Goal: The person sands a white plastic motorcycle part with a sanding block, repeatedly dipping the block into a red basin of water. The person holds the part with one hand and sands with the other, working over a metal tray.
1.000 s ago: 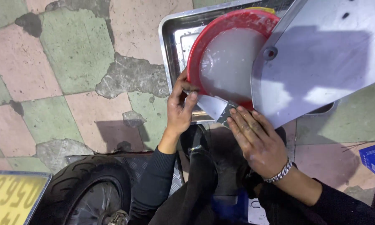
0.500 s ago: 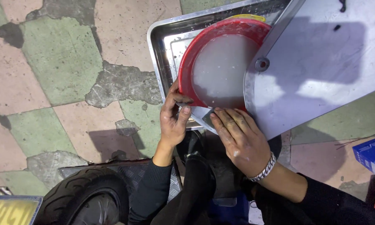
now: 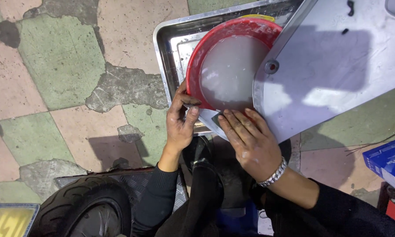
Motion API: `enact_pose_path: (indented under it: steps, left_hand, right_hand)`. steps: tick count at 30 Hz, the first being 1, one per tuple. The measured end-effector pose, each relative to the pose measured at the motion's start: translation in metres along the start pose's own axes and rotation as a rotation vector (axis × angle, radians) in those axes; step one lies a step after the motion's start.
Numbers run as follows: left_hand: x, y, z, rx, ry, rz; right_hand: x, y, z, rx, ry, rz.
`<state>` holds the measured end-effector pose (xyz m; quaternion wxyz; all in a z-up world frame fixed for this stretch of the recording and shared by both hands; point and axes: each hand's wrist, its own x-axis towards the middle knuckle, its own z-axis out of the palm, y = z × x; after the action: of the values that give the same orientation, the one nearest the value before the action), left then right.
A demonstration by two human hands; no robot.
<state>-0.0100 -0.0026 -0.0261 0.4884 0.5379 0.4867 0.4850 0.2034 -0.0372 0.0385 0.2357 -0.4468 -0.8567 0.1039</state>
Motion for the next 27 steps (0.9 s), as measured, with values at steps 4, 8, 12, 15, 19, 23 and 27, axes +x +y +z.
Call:
enact_pose_path:
  steps: [4, 8, 12, 15, 19, 23, 27]
  left_hand:
    - [0.001, 0.007, 0.002, 0.048, 0.008, -0.022]
    - [0.001, 0.008, 0.004, 0.075, 0.025, -0.026]
    - [0.001, 0.01, 0.005, 0.044, 0.029, -0.039]
    - [-0.001, 0.011, 0.005, 0.032, 0.022, -0.051]
    - [-0.001, 0.009, 0.005, 0.036, 0.024, -0.042]
    - [-0.003, 0.005, 0.004, 0.033, 0.029, -0.052]
    - [0.0, 0.007, 0.005, 0.024, 0.025, -0.037]
  right_hand:
    - [-0.004, 0.011, -0.034, -0.046, -0.08, 0.013]
    - [0.008, 0.022, -0.075, -0.027, -0.145, 0.217]
    - [0.014, 0.028, -0.086, 0.03, -0.038, 0.263]
    - [0.007, 0.03, -0.085, 0.017, -0.023, 0.278]
    - [0.0, 0.031, -0.08, -0.053, -0.045, 0.196]
    - [-0.004, 0.03, -0.061, -0.108, -0.014, 0.083]
    - [0.004, 0.022, -0.058, -0.053, -0.036, 0.058]
